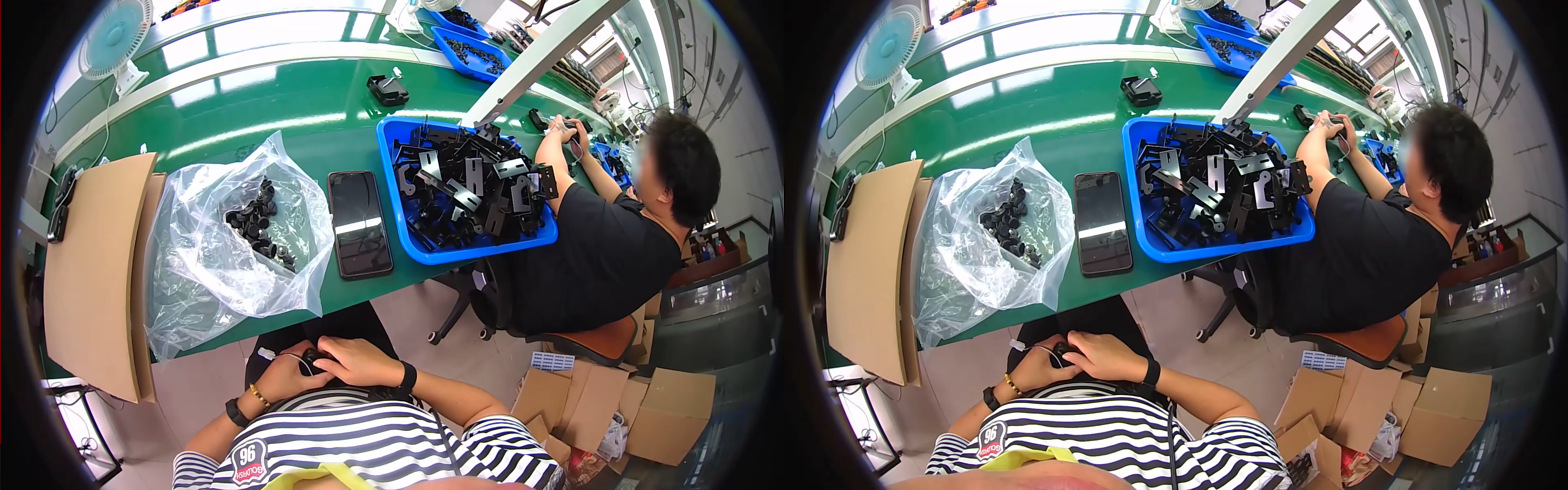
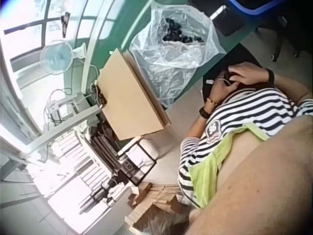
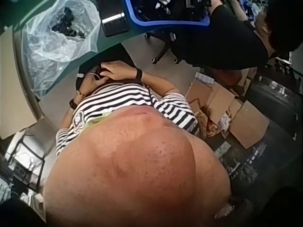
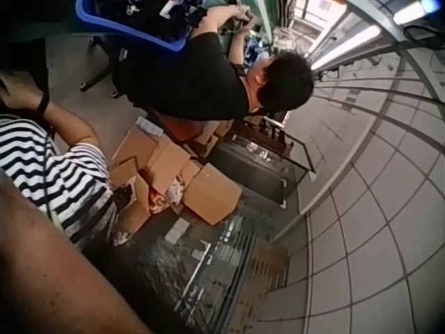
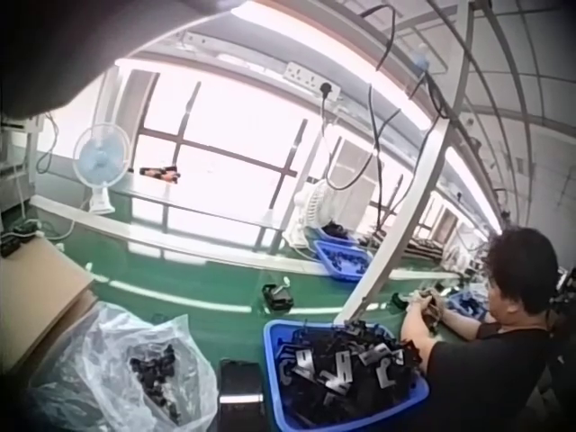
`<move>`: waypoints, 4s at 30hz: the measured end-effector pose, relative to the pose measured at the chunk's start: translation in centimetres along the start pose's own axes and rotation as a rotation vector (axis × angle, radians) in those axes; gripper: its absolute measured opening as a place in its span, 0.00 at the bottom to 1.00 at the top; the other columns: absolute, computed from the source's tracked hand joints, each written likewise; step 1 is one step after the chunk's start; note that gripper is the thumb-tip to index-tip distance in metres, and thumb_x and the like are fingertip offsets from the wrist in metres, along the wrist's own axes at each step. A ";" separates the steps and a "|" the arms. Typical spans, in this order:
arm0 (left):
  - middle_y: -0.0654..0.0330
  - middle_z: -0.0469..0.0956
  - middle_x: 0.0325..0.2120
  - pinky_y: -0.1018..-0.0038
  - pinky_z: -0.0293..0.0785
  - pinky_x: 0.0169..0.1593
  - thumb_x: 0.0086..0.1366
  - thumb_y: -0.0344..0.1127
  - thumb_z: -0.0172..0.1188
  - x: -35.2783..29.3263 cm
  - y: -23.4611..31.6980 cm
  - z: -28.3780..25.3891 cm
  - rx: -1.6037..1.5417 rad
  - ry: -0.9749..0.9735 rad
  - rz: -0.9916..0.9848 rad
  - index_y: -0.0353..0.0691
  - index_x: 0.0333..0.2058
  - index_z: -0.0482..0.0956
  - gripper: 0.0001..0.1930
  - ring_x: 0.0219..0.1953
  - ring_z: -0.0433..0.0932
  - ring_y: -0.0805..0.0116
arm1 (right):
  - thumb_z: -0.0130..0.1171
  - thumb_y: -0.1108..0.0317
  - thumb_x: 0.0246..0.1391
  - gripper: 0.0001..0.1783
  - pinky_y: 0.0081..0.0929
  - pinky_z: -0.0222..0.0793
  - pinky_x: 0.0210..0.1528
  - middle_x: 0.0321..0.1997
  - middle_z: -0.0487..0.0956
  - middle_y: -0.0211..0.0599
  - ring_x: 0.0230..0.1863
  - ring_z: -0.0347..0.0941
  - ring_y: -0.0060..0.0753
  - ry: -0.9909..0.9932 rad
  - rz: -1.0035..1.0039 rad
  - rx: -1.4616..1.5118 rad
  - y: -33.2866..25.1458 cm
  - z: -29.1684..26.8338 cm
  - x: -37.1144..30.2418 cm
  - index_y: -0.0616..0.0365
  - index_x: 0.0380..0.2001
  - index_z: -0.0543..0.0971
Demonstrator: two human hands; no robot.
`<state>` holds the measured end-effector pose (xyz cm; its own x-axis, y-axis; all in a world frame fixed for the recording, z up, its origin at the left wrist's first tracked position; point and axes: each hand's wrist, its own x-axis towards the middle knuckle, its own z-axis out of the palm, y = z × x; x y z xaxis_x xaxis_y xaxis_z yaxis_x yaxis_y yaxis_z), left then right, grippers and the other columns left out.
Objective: The person assembles a black plastic component by inserting a small white wire into the housing and then pressing a black plastic fastener from a plastic bag into the unit.
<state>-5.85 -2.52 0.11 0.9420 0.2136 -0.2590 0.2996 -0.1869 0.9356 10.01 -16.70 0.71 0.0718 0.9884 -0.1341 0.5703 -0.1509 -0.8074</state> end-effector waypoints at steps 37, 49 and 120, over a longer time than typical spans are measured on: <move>0.51 0.70 0.59 0.68 0.71 0.57 0.64 0.25 0.62 -1.3 3.3 -1.5 0.156 0.237 0.620 0.42 0.52 0.81 0.17 0.57 0.72 0.57 | 0.65 0.73 0.58 0.22 0.29 0.78 0.45 0.47 0.78 0.41 0.44 0.79 0.29 0.221 0.226 0.579 0.4 -2.4 -2.8 0.63 0.53 0.68; 0.54 0.71 0.58 0.68 0.74 0.59 0.72 0.43 0.58 -1.4 1.0 0.9 -0.434 0.281 0.106 0.37 0.64 0.66 0.27 0.58 0.72 0.64 | 0.62 0.79 0.60 0.23 0.35 0.77 0.56 0.51 0.75 0.42 0.51 0.77 0.34 0.309 0.041 1.013 0.1 -0.4 -2.9 0.63 0.54 0.64; 0.53 0.77 0.49 0.72 0.70 0.56 0.70 0.50 0.59 -0.6 -2.4 0.3 -0.340 -0.247 -0.219 0.37 0.62 0.68 0.30 0.51 0.75 0.66 | 0.66 0.79 0.50 0.13 0.31 0.73 0.41 0.42 0.79 0.39 0.40 0.77 0.41 0.022 -0.128 -0.064 -1.4 -3.2 -1.1 0.61 0.42 0.81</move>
<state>-7.05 -2.45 -2.00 0.8825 -0.0291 -0.4695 0.4672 0.1701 0.8676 11.76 -17.56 3.81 0.0127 0.9997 -0.0189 0.6271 -0.0227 -0.7786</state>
